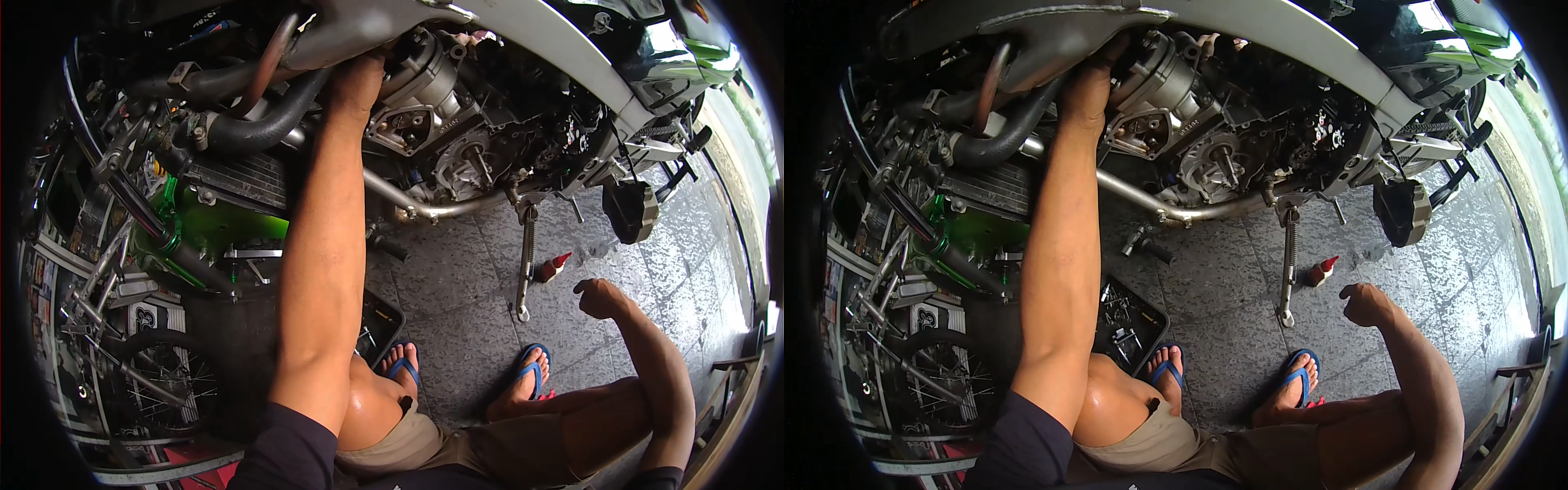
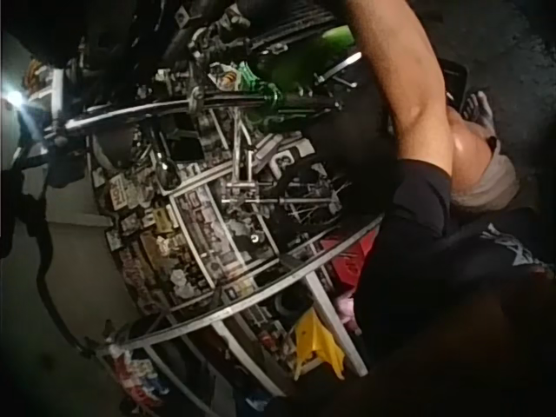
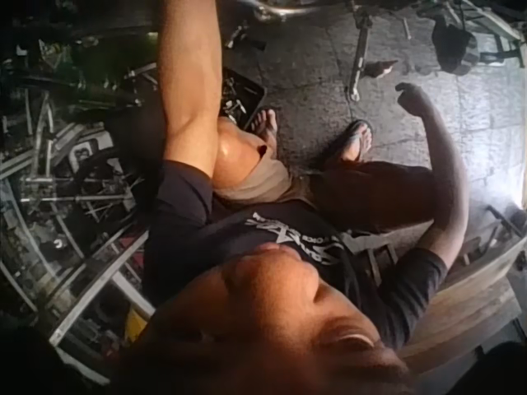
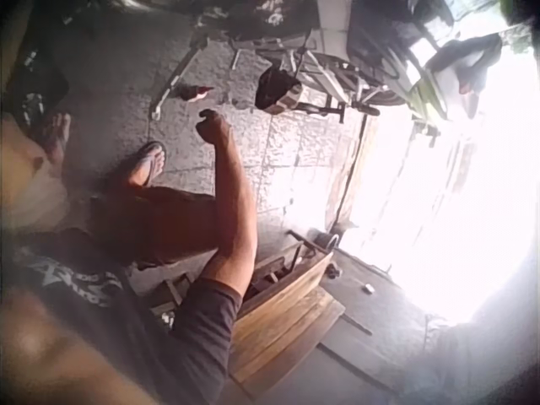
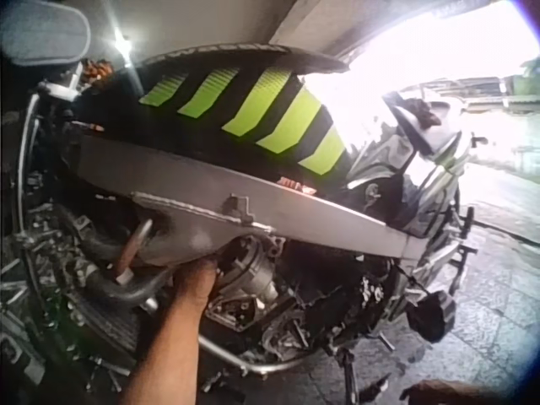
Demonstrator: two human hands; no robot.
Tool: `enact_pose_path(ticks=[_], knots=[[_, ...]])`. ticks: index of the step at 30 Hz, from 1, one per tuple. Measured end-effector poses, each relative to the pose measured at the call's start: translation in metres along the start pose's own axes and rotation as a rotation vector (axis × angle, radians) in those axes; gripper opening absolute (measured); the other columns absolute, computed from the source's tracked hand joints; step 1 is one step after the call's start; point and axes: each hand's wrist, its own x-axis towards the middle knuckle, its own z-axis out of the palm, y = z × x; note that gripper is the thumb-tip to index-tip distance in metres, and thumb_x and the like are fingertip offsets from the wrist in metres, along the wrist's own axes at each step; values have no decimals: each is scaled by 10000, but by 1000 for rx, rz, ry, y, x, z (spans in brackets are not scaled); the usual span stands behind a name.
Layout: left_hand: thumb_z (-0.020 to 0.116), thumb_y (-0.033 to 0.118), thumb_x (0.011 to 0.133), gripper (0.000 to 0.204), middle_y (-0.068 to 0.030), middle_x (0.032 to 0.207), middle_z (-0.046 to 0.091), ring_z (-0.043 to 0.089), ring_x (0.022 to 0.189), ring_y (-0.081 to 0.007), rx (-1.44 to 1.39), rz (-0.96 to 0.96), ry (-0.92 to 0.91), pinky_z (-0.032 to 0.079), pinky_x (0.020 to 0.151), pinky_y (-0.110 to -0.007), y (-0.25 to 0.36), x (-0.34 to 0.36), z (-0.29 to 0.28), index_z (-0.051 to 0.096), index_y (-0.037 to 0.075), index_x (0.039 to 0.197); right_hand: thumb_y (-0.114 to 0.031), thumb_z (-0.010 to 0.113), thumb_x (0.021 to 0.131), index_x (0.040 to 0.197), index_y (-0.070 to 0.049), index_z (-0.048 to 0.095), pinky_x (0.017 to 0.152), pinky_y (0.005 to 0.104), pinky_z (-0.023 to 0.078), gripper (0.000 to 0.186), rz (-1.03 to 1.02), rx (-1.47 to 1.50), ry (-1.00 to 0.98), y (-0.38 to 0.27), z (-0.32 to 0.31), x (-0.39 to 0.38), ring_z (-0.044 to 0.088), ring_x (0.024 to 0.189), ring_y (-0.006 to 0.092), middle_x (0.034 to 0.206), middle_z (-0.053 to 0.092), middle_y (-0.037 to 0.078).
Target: The person detaches a hose, selects a bracket, nuts, and bolts from a tray, and installs the bracket onto a motorcycle engine before fitting the cylinder onto the engine block.
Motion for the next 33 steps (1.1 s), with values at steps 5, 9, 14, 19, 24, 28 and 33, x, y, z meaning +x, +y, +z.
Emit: enact_pose_path(ticks=[5, 9, 14, 19, 24, 28, 33], knots=[[709, 288, 848, 274, -25, 881, 624, 561, 814, -138, 302, 286, 58, 451, 766, -307, -10, 10, -5, 656, 37, 943, -111, 585, 744, 1117, -74, 668, 797, 403, 543, 384, -11, 7, 21, 1, 1, 0, 681, 876, 345, 885, 689, 214], [746, 249, 818, 339, -38, 1049, 619, 546, 987, -168, 113, 105, 23, 407, 909, -329, -6, 7, -2, 641, 41, 1065, -107, 577, 742, 1115, -68, 667, 801, 403, 542, 386, 9, 27, 18, -2, -1, 0, 680, 882, 346, 895, 690, 211], [772, 231, 797, 467, -58, 1209, 608, 532, 1133, -182, 120, 95, 11, 362, 1026, -325, -16, 11, -9, 625, 48, 1201, -101, 568, 742, 1120, -62, 665, 796, 400, 541, 392, -2, 32, 20, 0, -2, -3, 681, 883, 344, 901, 693, 202], [786, 210, 786, 475, -57, 1219, 603, 530, 1141, -182, 42, 83, 33, 360, 1031, -325, -16, 10, -9, 624, 49, 1203, -103, 572, 747, 1143, -62, 656, 814, 391, 540, 407, -1, 55, 2, -3, -8, -5, 680, 912, 334, 937, 696, 199], [776, 320, 802, 509, -79, 1195, 587, 510, 1117, -221, 113, 133, 53, 375, 998, -362, -10, 6, -3, 607, 12, 1171, -114, 589, 751, 1150, -65, 652, 830, 393, 538, 407, -3, 44, 33, -3, -8, -4, 676, 935, 334, 957, 696, 198], [763, 331, 815, 497, -83, 1183, 594, 515, 1108, -222, 111, 113, 49, 379, 990, -360, -10, 7, -5, 611, 6, 1160, -125, 603, 750, 1144, -65, 653, 832, 396, 538, 401, 10, 39, 29, -4, -8, -5, 674, 938, 337, 959, 695, 200], [746, 346, 826, 478, -79, 1162, 603, 519, 1094, -217, 138, 132, 49, 386, 979, -357, -10, 6, -3, 619, 10, 1141, -126, 605, 748, 1131, -65, 657, 823, 397, 539, 391, -4, 28, 47, 1, -6, -5, 675, 924, 339, 950, 695, 199]])
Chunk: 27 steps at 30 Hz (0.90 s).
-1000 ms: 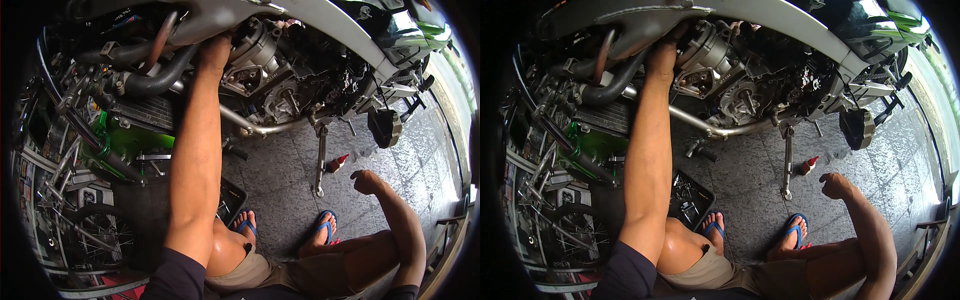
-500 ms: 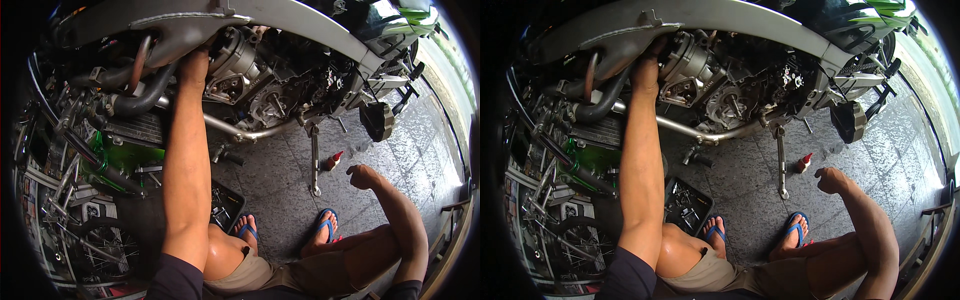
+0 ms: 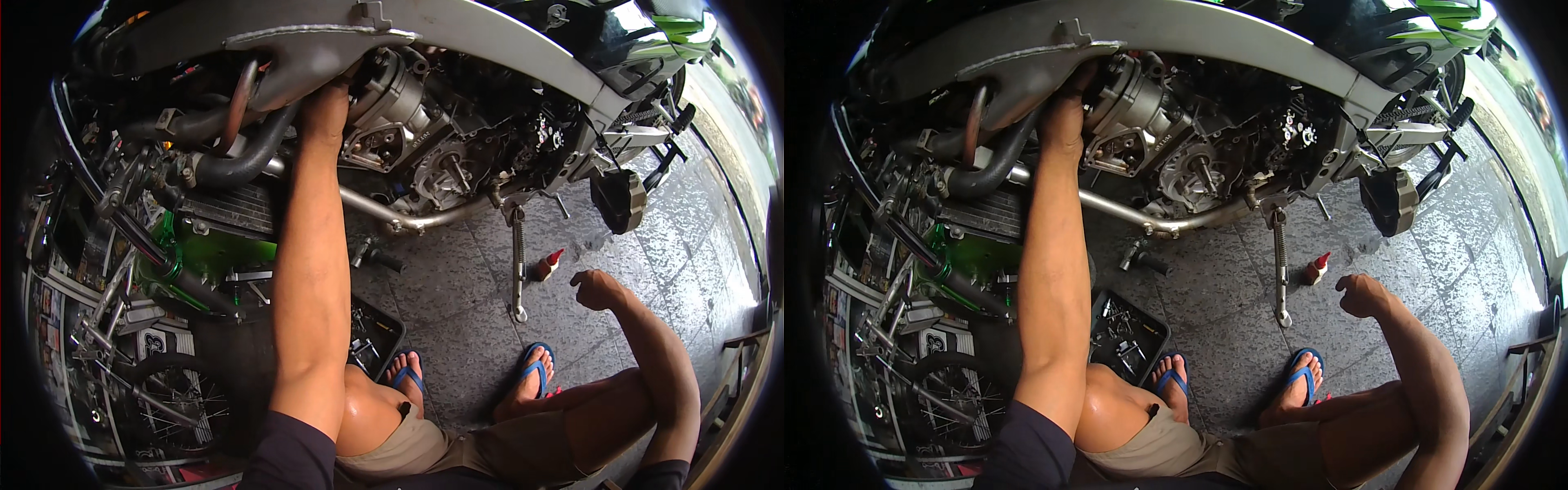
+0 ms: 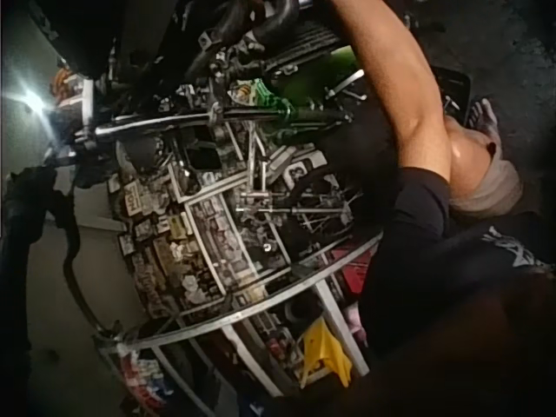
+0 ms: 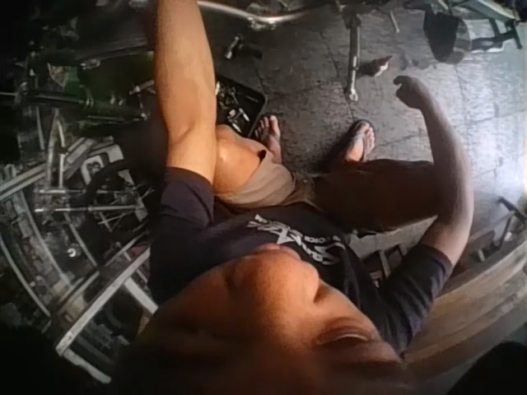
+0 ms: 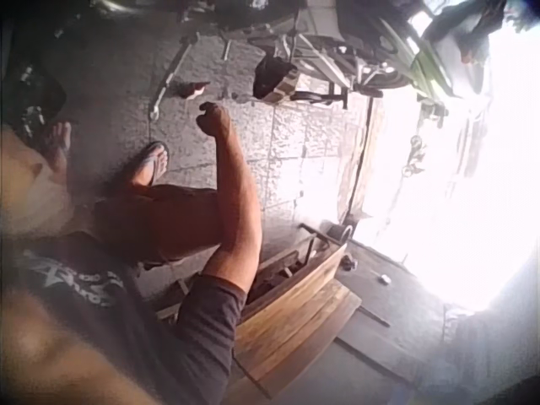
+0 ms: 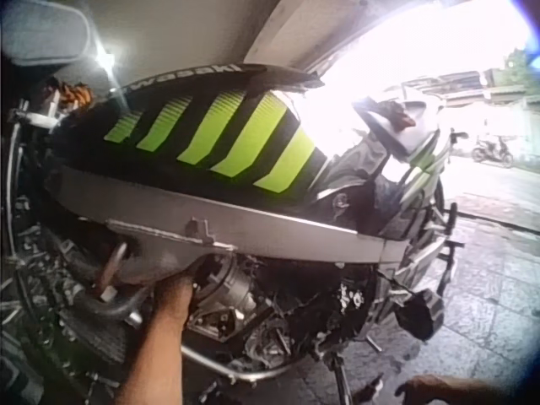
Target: The person detaches a hose, selects a bracket, nuts, and bolts from a tray, and installs the bracket onto a motorcycle engine before fitting the cylinder onto the engine block.
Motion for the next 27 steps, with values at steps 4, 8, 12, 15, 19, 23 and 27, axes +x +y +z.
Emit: enact_pose_path(ticks=[4, 8, 12, 15, 19, 23, 27], knots=[[748, 351, 821, 470, -76, 1144, 605, 522, 1082, -207, 26, 37, -4, 393, 970, -355, -6, 4, -4, 623, 17, 1128, -125, 607, 743, 1119, -64, 662, 814, 397, 540, 386, 28, 4, -1, -4, 0, 0, 676, 911, 338, 932, 696, 195], [752, 373, 817, 503, -81, 1156, 597, 517, 1092, -208, 25, -14, -35, 393, 973, -352, 2, 0, 1, 615, 18, 1146, -119, 606, 733, 1115, -64, 663, 806, 394, 542, 391, 17, -12, 3, 1, 3, 2, 677, 906, 339, 921, 694, 203], [780, 225, 788, 503, -49, 1238, 590, 512, 1161, -186, -81, -62, -22, 348, 1042, -331, 1, 3, -1, 608, 56, 1229, -92, 597, 720, 1109, -61, 664, 741, 392, 547, 396, -5, -11, -1, 2, 6, 5, 685, 825, 333, 843, 685, 205], [772, 227, 797, 491, -50, 1235, 591, 514, 1156, -184, -74, -47, -38, 350, 1039, -330, 0, 3, -2, 609, 52, 1226, -80, 592, 718, 1112, -62, 664, 708, 393, 545, 401, -28, -9, 3, 10, 10, 7, 684, 779, 328, 800, 679, 199], [780, 242, 791, 511, -55, 1240, 588, 511, 1162, -188, -64, -86, -69, 346, 1043, -333, 8, 0, -2, 604, 51, 1230, -80, 590, 721, 1117, -65, 663, 707, 395, 545, 403, -2, 2, -5, 0, 6, 5, 684, 774, 327, 794, 679, 196], [789, 250, 781, 536, -59, 1253, 579, 505, 1172, -193, -86, -75, -67, 342, 1049, -337, 9, 0, 0, 596, 53, 1241, -85, 590, 726, 1116, -65, 664, 718, 396, 547, 397, -11, -20, 18, 6, 8, 4, 686, 787, 328, 808, 682, 199], [803, 250, 768, 570, -60, 1269, 567, 493, 1192, -196, -40, -63, -43, 333, 1058, -343, 3, 2, -4, 584, 55, 1257, -86, 587, 731, 1116, -66, 664, 730, 396, 549, 393, -29, -28, 7, 4, 7, 5, 688, 803, 328, 826, 686, 201]])
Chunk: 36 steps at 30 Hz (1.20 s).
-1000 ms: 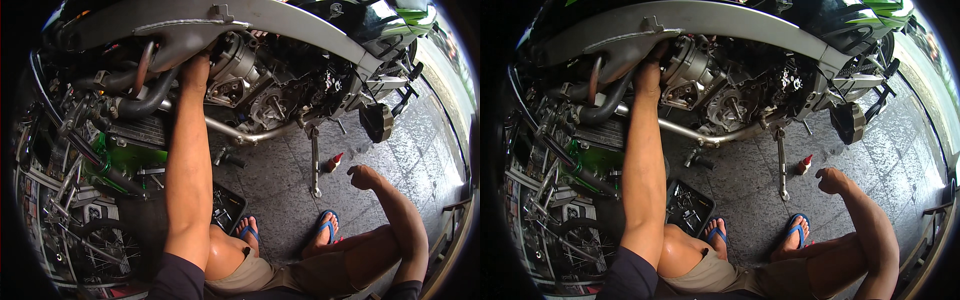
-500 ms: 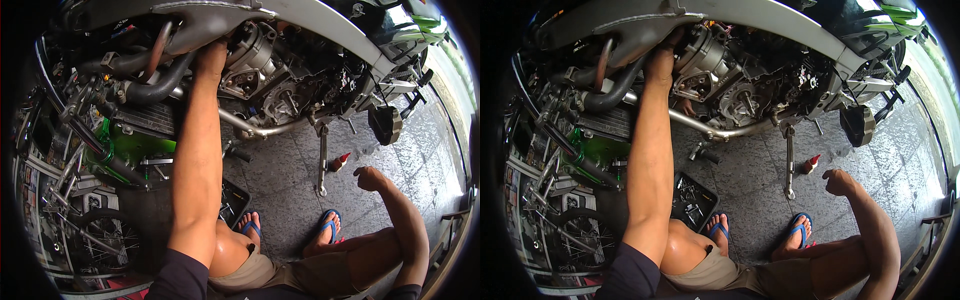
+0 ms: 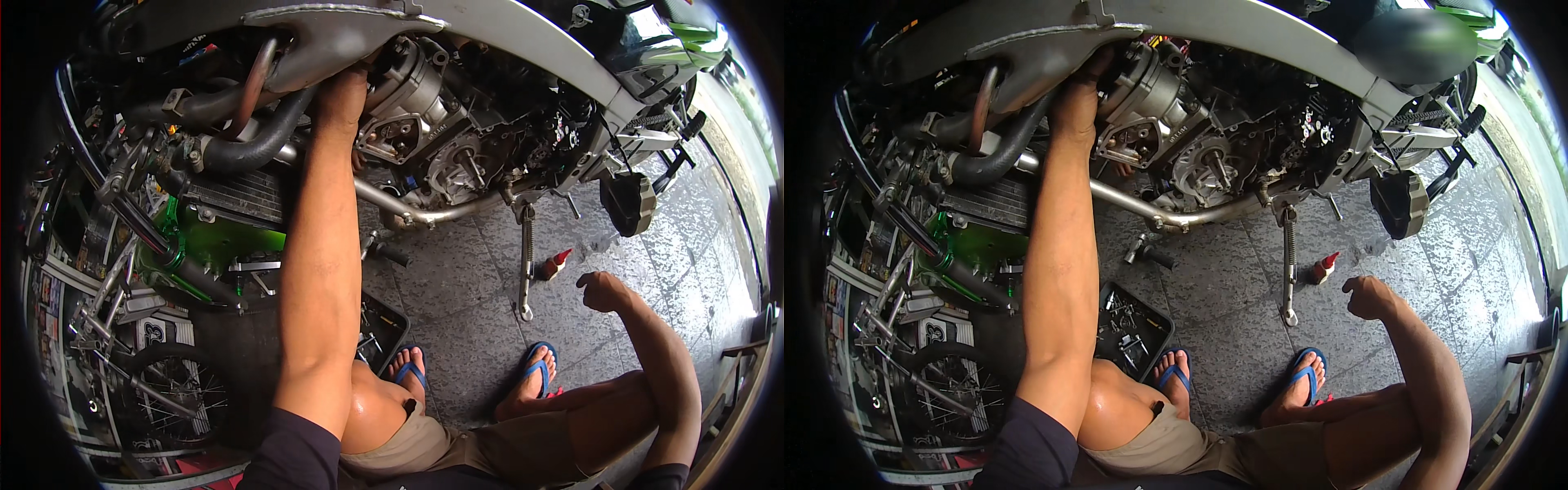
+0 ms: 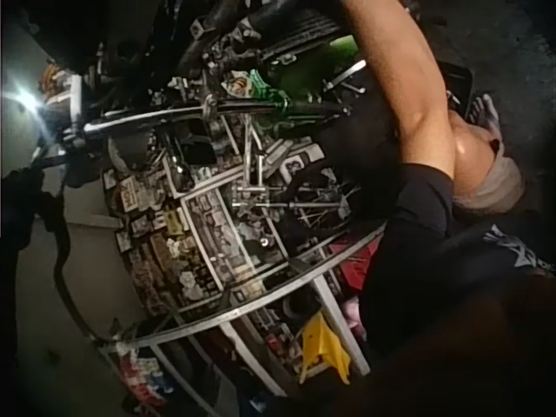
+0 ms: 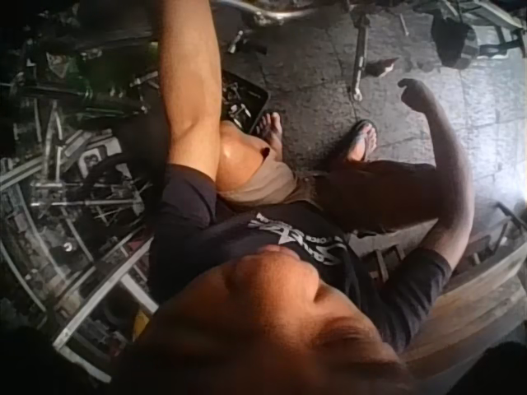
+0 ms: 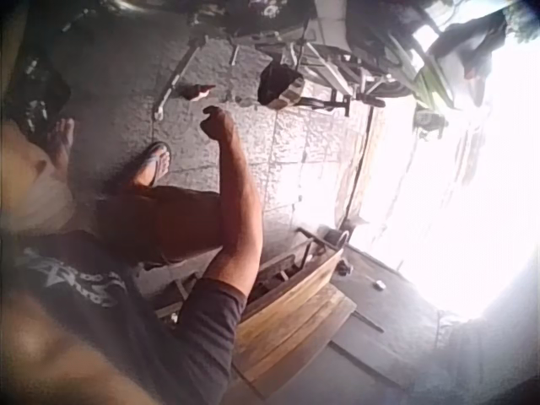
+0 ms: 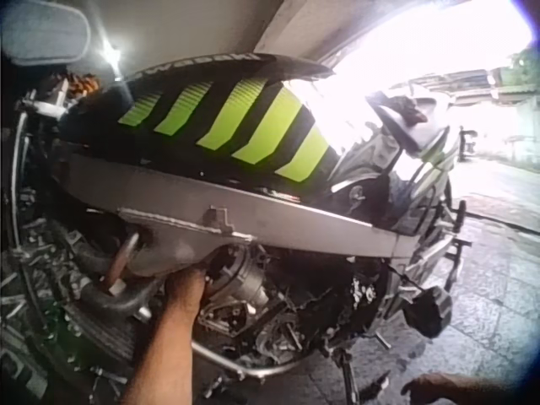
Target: The person detaches a hose, selects a bracket, nuts, and bolts from a tray, and installs the bracket onto a motorcycle engine before fitting the cylinder onto the engine block.
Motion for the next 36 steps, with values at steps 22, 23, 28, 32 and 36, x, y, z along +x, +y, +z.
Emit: enact_pose_path(ticks=[22, 23, 28, 32, 36], knots=[[751, 350, 813, 473, -81, 1135, 610, 524, 1068, -219, 19, 76, 59, 395, 960, -374, -8, 0, 3, 625, 12, 1118, -55, 570, 725, 1112, -50, 660, 727, 379, 552, 398, -15, 2, -11, 4, 1, 1, 693, 810, 300, 825, 696, 168], [751, 350, 813, 473, -81, 1135, 610, 524, 1068, -219, 22, 77, 58, 395, 960, -374, -6, 0, 4, 625, 12, 1118, -55, 570, 725, 1112, -50, 660, 727, 379, 552, 398, -18, 4, -10, 4, 1, 1, 693, 810, 300, 825, 696, 168], [793, 228, 769, 527, -59, 1237, 589, 516, 1160, -191, 2, -50, 16, 350, 1041, -335, 5, -2, 2, 605, 50, 1229, -43, 568, 716, 1109, -54, 662, 724, 376, 549, 404, 8, 15, -8, 5, 1, 1, 692, 812, 295, 817, 695, 160], [794, 224, 768, 524, -62, 1236, 590, 515, 1159, -192, 16, -5, -16, 351, 1041, -336, 2, -1, 3, 607, 45, 1223, -30, 564, 707, 1098, -58, 669, 731, 375, 549, 406, 54, 16, -13, 1, -2, -2, 690, 818, 302, 834, 696, 168], [707, 282, 857, 306, -56, 956, 639, 570, 904, -177, 107, 95, 40, 459, 824, -335, 1, 0, 2, 640, 16, 993, -14, 558, 696, 1063, -70, 695, 745, 376, 548, 395, 33, -8, -7, -11, -9, -7, 687, 837, 317, 859, 695, 182]])
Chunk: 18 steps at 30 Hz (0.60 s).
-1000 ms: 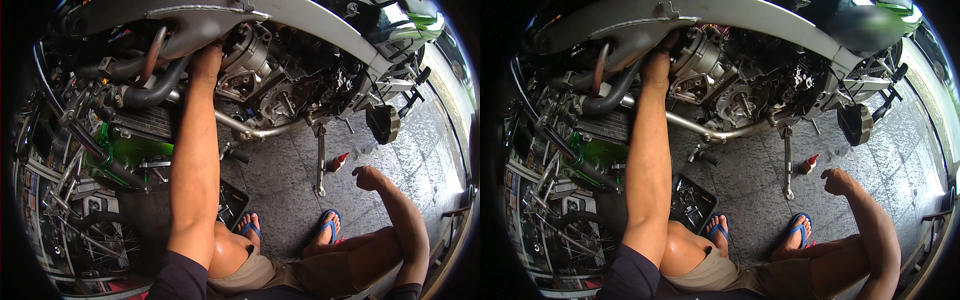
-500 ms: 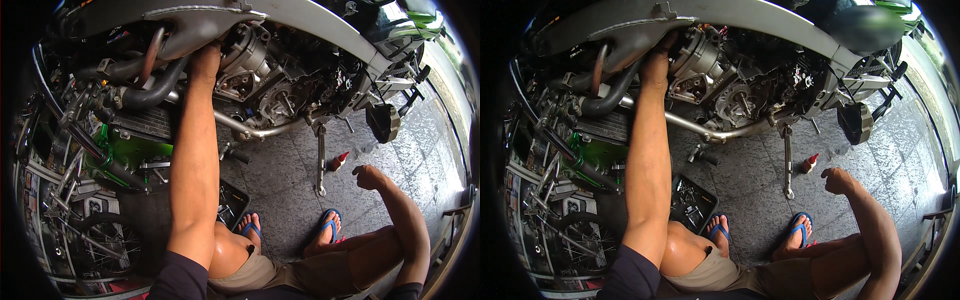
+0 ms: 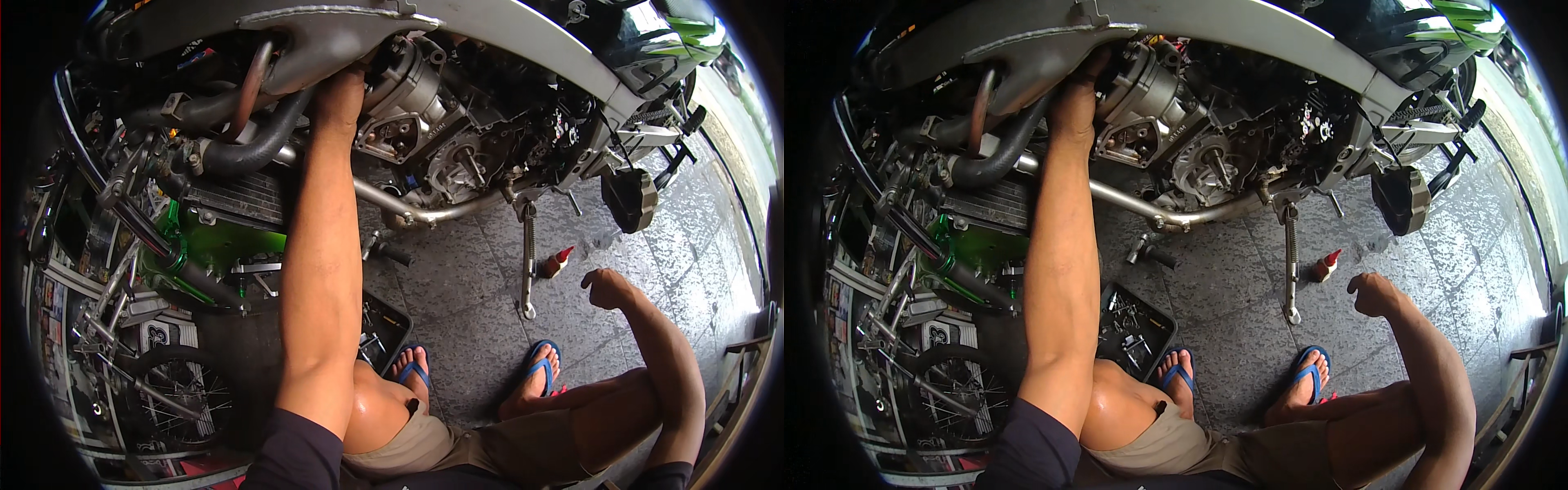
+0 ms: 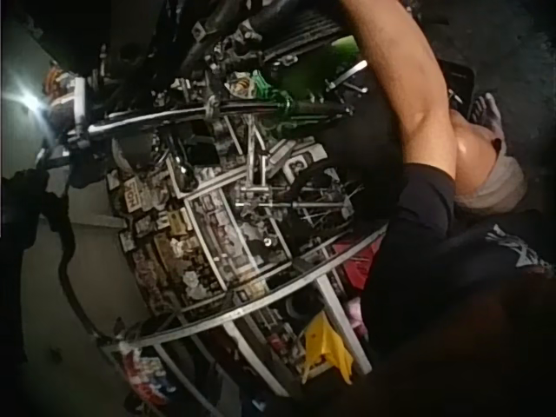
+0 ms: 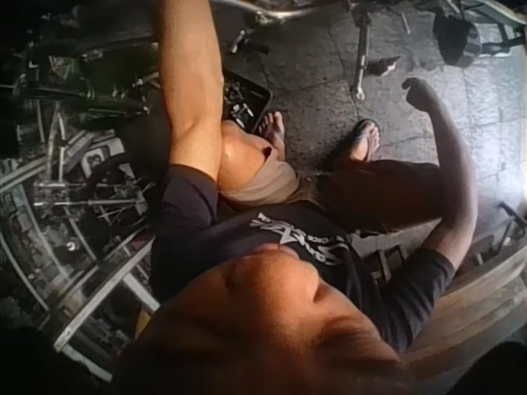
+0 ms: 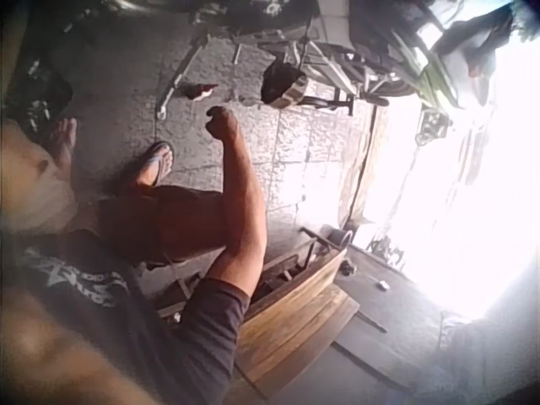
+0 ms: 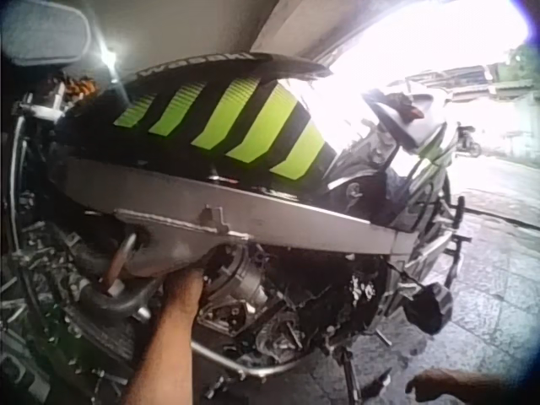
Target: The person detaches a hose, selects a bracket, nuts, and bolts from a tray, and installs the bracket onto a motorcycle engine before fitting the cylinder onto the engine block.
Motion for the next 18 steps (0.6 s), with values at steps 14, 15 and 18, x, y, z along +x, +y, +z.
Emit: enact_pose_path(ticks=[14, 15, 18], knots=[[717, 310, 841, 418, -87, 1126, 613, 536, 1049, -213, 95, 106, 2, 418, 938, -368, -10, 2, 0, 617, 3, 1107, -230, 635, 734, 909, -112, 742, 756, 379, 542, 236, -150, -163, -205, -34, 17, 25, 689, 835, 284, 889, 716, 115], [696, 314, 855, 412, -100, 1130, 615, 539, 1056, -225, 85, 59, -7, 412, 945, -371, -11, 1, 1, 614, 0, 1109, -242, 636, 733, 889, -104, 739, 739, 384, 543, 232, -144, -185, -204, -33, 15, 25, 689, 818, 291, 867, 713, 123], [669, 326, 872, 420, -121, 1157, 610, 535, 1087, -246, 31, -11, -26, 397, 968, -377, -11, -1, 0, 605, -3, 1124, -255, 612, 737, 839, -56, 721, 728, 413, 541, 248, -124, -205, -207, -37, 2, 19, 680, 803, 332, 830, 691, 172]])
